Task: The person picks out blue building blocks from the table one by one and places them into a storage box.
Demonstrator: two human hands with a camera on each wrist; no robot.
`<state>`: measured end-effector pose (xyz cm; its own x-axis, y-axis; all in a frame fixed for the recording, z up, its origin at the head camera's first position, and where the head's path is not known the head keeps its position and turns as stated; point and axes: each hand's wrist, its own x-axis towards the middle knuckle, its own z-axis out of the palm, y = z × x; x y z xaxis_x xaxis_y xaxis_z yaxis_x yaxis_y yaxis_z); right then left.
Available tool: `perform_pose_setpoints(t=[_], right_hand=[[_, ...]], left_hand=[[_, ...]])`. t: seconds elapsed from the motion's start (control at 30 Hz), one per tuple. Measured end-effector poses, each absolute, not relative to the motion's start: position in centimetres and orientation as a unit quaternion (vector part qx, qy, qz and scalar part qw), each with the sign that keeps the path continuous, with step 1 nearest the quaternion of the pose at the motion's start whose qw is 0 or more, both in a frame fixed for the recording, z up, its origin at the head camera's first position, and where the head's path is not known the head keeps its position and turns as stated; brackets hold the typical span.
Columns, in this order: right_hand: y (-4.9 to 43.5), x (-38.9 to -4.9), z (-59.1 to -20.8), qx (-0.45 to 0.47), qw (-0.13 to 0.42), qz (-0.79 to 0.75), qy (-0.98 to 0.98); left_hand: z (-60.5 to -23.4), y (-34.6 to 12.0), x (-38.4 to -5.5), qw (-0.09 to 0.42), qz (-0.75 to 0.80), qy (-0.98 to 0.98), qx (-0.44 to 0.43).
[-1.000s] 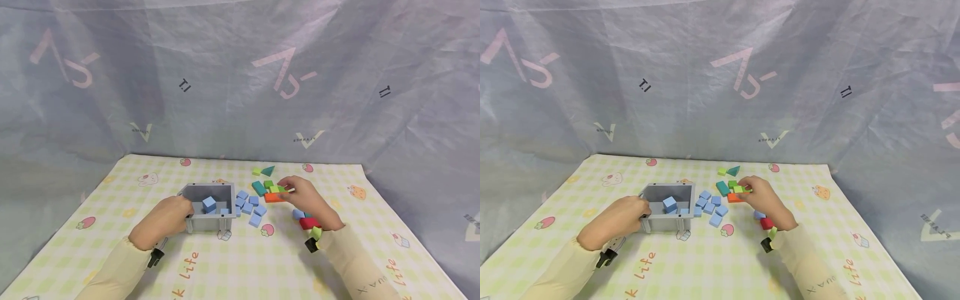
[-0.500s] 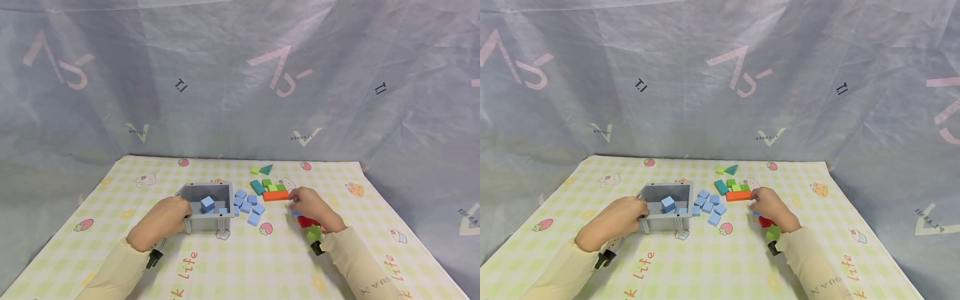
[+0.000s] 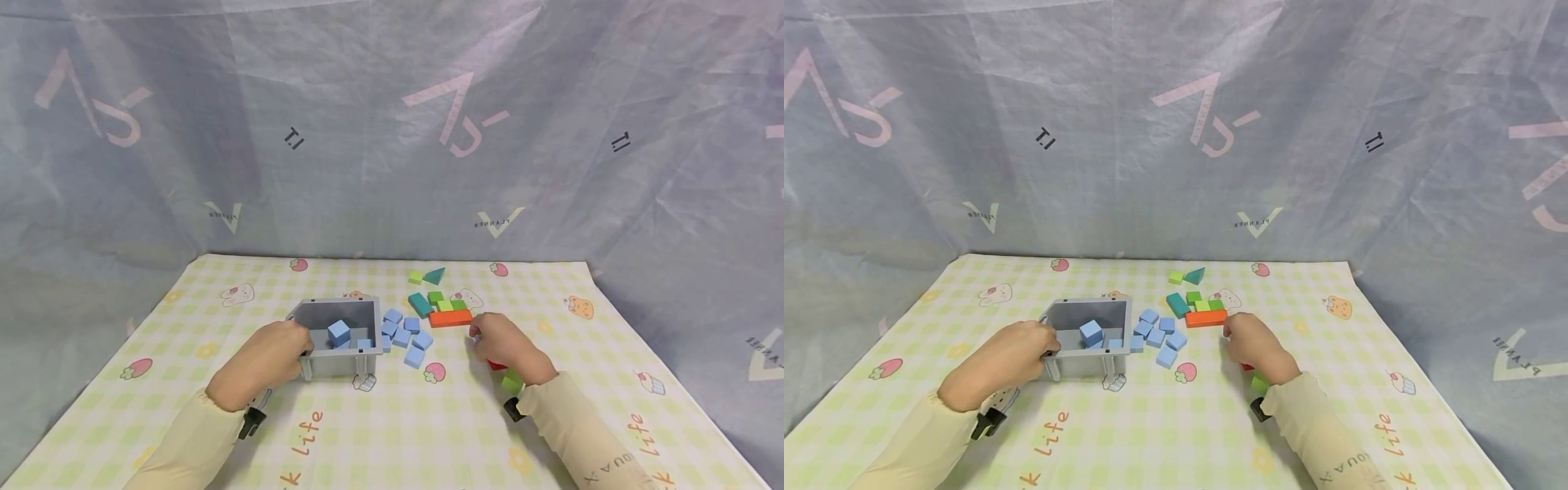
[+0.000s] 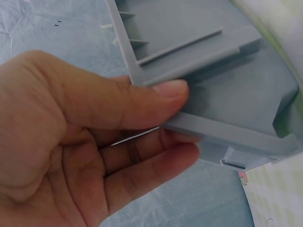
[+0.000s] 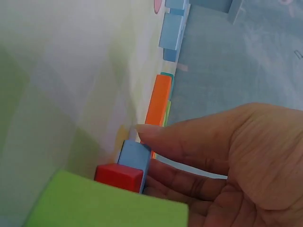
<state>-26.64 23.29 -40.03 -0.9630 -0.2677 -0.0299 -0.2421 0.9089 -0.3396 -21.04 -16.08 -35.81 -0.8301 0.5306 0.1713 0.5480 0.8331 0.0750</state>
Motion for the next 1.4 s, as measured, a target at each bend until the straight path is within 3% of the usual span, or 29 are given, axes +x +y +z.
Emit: perform_pose_setpoints(t=[0.4,1.4], right_hand=[[23.61,-26.60,-39.88,-0.112,0.060,-0.171,0.977],[24.14,-26.93,-40.57,-0.119,0.051,-0.150,0.980]], left_hand=[[-35.66,-16.07,-20.92,0.071,-0.062,-0.955,-0.283],[-35.70,-16.07,-20.93,0.072,-0.062,-0.955,-0.283]])
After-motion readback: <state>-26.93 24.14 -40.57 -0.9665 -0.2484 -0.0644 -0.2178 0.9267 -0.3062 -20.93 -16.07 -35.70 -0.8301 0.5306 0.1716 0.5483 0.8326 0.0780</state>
